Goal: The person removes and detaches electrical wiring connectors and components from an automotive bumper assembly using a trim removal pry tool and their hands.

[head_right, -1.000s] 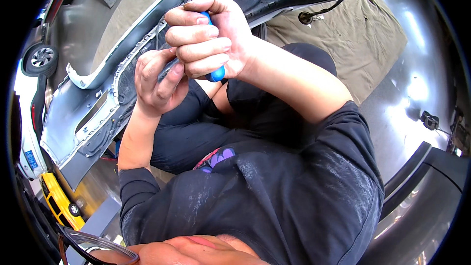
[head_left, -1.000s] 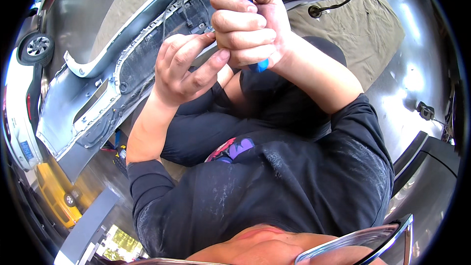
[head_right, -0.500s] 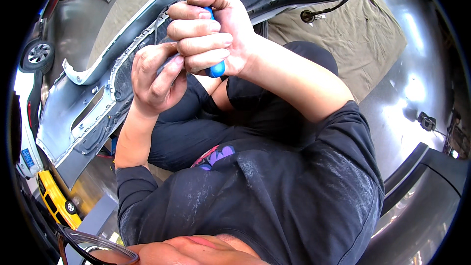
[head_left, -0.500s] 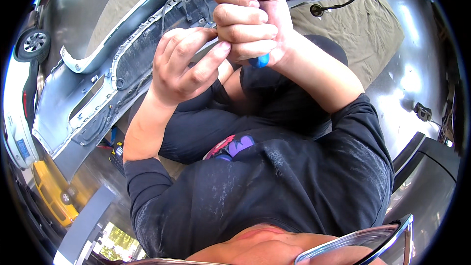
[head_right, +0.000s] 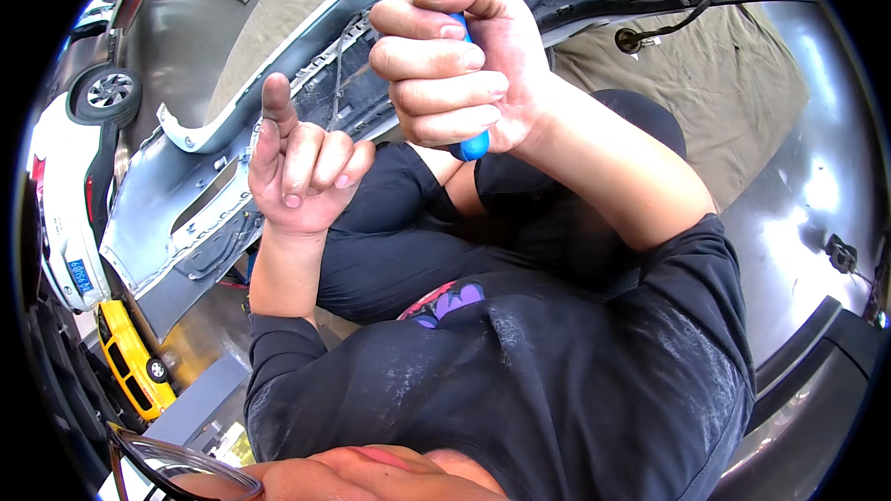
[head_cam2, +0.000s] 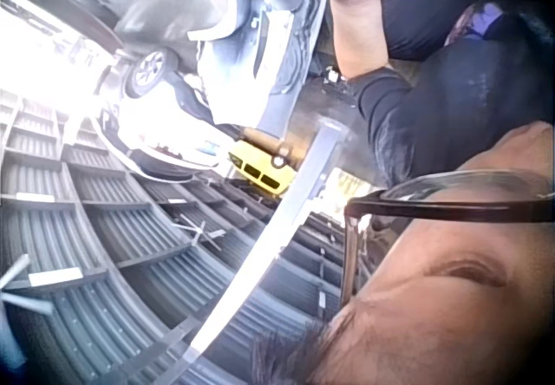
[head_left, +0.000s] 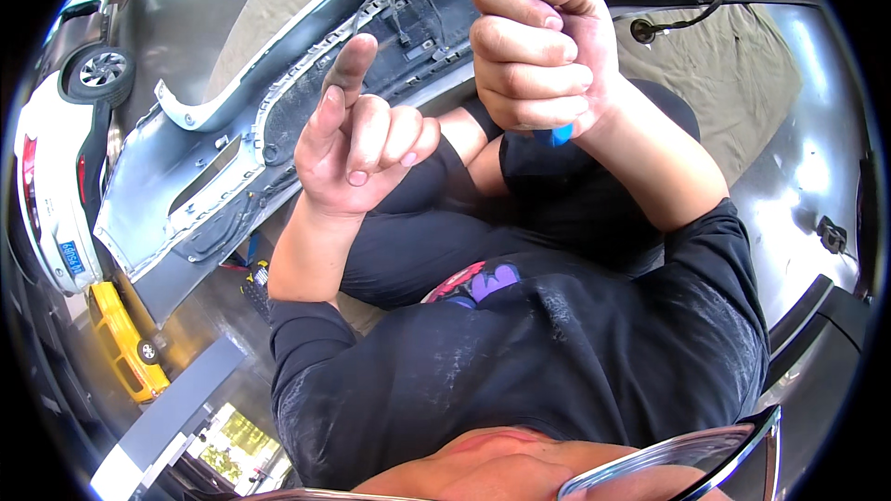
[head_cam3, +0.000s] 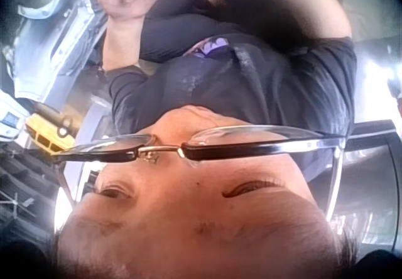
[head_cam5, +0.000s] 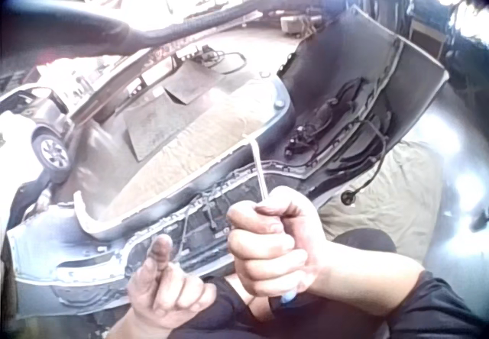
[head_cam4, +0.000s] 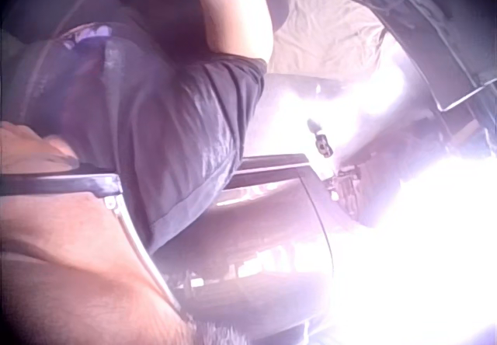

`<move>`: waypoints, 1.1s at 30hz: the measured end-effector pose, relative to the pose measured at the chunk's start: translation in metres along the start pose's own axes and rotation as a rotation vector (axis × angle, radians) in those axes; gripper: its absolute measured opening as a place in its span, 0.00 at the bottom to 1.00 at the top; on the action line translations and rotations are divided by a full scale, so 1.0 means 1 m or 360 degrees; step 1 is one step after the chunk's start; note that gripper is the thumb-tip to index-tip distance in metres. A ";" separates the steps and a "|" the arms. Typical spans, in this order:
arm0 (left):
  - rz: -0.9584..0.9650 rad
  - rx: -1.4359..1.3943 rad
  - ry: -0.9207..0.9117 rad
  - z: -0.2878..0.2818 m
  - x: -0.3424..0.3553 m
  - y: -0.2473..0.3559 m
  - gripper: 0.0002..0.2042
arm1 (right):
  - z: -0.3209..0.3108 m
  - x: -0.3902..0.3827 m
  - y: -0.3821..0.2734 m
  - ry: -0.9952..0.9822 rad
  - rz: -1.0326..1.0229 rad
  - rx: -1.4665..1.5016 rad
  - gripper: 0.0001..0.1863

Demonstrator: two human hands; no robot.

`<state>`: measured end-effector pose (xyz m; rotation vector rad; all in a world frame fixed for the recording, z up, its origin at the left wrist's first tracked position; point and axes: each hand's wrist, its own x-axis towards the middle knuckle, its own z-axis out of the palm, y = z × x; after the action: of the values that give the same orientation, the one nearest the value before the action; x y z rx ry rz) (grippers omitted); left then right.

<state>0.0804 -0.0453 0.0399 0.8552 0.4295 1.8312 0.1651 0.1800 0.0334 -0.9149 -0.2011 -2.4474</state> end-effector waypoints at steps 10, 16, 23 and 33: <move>-0.0035 -0.0007 -0.0126 -0.010 -0.002 0.011 0.24 | -0.013 -0.001 0.003 0.0120 -0.0021 0.0057 0.19; -0.0027 0.0211 0.0184 -0.002 0.001 0.011 0.09 | -0.014 0.000 0.005 0.0258 -0.0092 0.0026 0.19; -0.0137 0.0920 0.0408 -0.010 -0.005 -0.005 0.13 | -0.017 -0.002 0.005 0.0230 -0.0088 0.0033 0.18; -0.0816 0.3240 0.0118 -0.092 -0.002 -0.030 0.16 | -0.006 0.001 0.014 0.0241 0.0010 -0.0139 0.18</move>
<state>0.0336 -0.0260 -0.0431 1.6044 2.4071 0.3842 0.1685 0.1658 0.0286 -0.7603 -0.0380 -2.5234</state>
